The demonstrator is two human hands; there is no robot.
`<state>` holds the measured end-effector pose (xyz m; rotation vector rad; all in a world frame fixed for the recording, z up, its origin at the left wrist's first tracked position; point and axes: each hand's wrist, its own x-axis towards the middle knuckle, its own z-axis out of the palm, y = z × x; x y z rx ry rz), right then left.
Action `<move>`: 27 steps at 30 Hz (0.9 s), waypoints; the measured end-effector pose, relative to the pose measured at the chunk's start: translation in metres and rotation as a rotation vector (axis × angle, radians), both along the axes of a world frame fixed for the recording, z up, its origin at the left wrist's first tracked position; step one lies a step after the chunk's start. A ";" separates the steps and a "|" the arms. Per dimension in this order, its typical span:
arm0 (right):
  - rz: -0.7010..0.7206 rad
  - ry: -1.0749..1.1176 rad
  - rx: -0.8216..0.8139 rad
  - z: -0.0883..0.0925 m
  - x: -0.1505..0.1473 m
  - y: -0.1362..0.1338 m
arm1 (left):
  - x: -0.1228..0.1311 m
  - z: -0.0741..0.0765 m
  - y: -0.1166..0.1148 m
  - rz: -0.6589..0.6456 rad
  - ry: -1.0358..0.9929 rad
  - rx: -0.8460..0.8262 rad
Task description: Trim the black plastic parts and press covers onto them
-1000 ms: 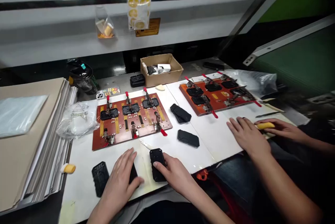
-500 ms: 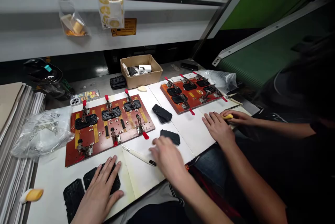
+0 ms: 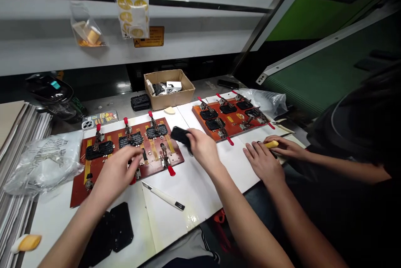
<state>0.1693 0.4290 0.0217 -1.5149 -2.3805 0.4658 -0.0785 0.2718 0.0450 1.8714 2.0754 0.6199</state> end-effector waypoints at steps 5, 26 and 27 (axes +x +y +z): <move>0.305 -0.071 -0.165 -0.027 -0.065 0.040 | -0.001 -0.016 0.090 -0.158 0.132 -0.197; 0.322 -0.156 -0.651 -0.032 -0.007 -0.066 | 0.017 -0.059 0.093 -0.245 0.202 -0.266; 0.295 -0.181 -0.631 -0.036 -0.007 -0.070 | 0.016 -0.059 0.094 -0.244 0.205 -0.270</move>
